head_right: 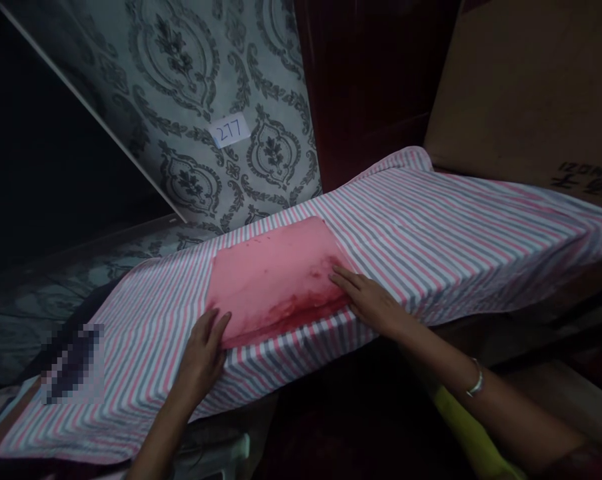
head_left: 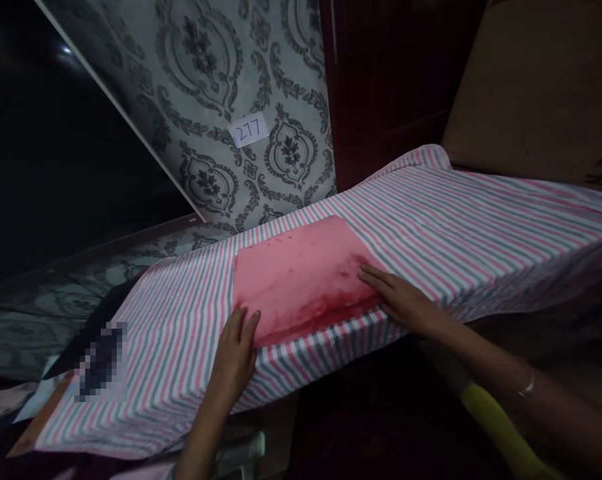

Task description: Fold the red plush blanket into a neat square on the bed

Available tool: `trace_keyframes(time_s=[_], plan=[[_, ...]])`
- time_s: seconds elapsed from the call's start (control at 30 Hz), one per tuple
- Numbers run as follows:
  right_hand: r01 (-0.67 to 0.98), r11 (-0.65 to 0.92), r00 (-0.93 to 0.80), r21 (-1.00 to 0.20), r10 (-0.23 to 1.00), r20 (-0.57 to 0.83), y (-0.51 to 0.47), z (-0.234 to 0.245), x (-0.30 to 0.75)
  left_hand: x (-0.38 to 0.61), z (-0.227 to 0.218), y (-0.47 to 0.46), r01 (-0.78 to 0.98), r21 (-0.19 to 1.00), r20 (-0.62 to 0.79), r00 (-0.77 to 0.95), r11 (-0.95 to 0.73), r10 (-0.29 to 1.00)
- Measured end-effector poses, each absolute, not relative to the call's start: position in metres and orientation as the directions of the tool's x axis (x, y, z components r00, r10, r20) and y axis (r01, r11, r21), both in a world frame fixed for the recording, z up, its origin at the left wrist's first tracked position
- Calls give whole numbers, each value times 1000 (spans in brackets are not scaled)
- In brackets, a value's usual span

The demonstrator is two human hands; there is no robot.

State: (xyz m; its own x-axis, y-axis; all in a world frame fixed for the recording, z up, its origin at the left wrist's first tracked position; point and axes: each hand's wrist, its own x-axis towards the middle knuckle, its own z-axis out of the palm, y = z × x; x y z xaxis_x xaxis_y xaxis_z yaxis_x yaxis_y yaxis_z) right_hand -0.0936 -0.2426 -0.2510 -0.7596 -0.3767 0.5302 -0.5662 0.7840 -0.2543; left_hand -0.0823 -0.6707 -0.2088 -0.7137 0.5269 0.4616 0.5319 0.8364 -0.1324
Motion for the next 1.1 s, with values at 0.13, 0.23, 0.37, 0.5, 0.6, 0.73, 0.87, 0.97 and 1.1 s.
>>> trace_keyframes(time_s=[0.13, 0.23, 0.37, 0.5, 0.6, 0.73, 0.87, 0.97, 1.1], plan=[[-561, 796, -748, -228, -370, 551, -243, -250, -96, -82, -209, -674, 533, -210, 536, -639, 820, 553], [-571, 791, -726, -219, -361, 586, -244, -243, -100, -84, -204, -676, 552, -221, 591, -580, 804, 561], [-590, 772, -689, -237, -329, 646, -244, -213, -116, -98, -176, -675, 574, -121, 653, -568, 810, 500], [-609, 733, -653, -302, -247, 716, -243, -160, -142, -123, -122, -668, 562, 48, 729, -585, 826, 355], [-597, 709, -637, -376, -134, 759, -241, -119, -162, -141, -79, -660, 545, 186, 755, -611, 817, 236], [-567, 642, -668, -516, 7, 744, -238, -76, -176, -158, -33, -652, 543, 376, 734, -669, 751, 116], [-590, 551, -664, -591, 85, 743, -233, -43, -177, -163, 0, -647, 567, 538, 698, -714, 624, 47], [-574, 506, -690, -643, 124, 713, -227, -22, -177, -163, 15, -643, 564, 663, 657, -754, 493, -21], [-506, 427, -769, -750, 169, 616, -217, -9, -186, -169, 22, -634, 493, 813, 535, -842, 309, -66]])
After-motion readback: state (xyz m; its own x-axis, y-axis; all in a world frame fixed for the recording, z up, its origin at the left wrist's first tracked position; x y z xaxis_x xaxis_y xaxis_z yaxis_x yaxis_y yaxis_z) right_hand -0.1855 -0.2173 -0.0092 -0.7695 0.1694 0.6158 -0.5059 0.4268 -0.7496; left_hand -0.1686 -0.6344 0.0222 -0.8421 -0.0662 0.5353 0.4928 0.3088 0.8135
